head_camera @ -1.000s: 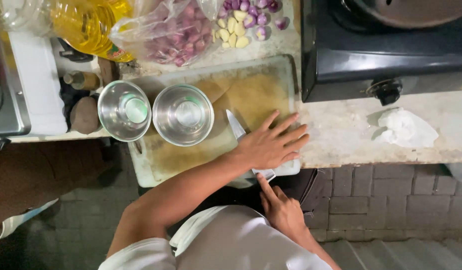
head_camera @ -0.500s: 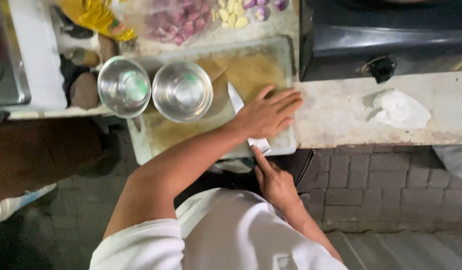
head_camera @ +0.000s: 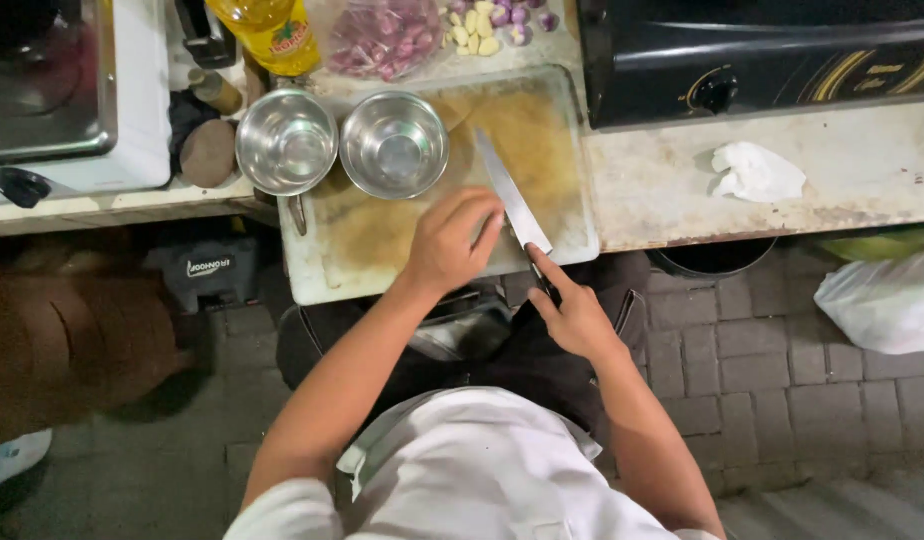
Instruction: Peeling garlic cloves by hand and then finely chopping/mincing them on a wooden cutting board using a kitchen knife.
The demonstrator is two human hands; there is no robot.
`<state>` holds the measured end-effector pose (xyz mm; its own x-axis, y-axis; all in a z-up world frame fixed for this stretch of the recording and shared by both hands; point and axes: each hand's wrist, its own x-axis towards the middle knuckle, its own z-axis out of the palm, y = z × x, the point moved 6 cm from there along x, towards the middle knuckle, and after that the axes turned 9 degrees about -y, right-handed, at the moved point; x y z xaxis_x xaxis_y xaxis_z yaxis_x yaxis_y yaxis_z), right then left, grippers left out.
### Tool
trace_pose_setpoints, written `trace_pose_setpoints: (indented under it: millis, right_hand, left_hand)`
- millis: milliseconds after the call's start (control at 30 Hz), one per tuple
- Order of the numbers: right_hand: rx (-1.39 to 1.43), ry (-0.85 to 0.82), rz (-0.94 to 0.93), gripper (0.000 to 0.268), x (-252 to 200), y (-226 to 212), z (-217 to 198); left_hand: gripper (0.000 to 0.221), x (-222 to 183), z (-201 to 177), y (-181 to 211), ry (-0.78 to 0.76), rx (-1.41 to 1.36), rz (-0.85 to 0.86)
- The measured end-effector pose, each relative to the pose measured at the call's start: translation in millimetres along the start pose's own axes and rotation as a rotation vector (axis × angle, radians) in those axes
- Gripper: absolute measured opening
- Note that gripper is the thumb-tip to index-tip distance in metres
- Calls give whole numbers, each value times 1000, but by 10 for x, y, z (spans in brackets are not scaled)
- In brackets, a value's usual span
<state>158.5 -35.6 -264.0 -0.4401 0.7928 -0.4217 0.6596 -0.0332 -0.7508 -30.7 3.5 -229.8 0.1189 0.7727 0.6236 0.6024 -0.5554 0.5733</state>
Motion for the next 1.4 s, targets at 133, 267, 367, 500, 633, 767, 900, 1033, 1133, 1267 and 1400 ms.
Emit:
trace_pose_setpoints:
  millis: [133,267,367,500,633,767,900,1033,1133,1267,1400]
  right_hand:
    - [454,-70,-211,59,70,163,73]
    - [660,-125,-381,60,54,215,126]
    - [1032,-221,-576,67,54,399,170]
    - [762,-61,-602,59,25,439,3]
    - [407,170,-301,50,-137,376,-52]
    - [210,195,-174,58,-282,145,-117]
    - [-75,146,-107,62,-258,11,-96]
    - [-145,121,-64,63,-226,-91,-128]
    - [-168,125,-51,61,-208,-69,-122]
    - [-233,124,-87,59,-216,-153,-123]
    - [-310,152,-87,56,-171,-112,-120]
  left_hand:
    - [16,-441,19,-33,-105,10,-105]
    - [31,-507,195,-93,-156,16,-186]
    - [43,-449,341,-139,-166,41,-118]
    - [42,-308,567,-207,-316,141,-19]
    - [33,-323,748,-373,-365,209,53]
    - [23,-379,695,-353,-331,144,20]
    - [25,-414,594,-326,-273,47,-83]
    - [30,-431,493,-253,-250,13,-119]
    - [24,-487,570,-260,-210,54,-55]
    - [10,-522,665,-295,-126,112,43]
    - [14,-416,615,-284,-173,87,33]
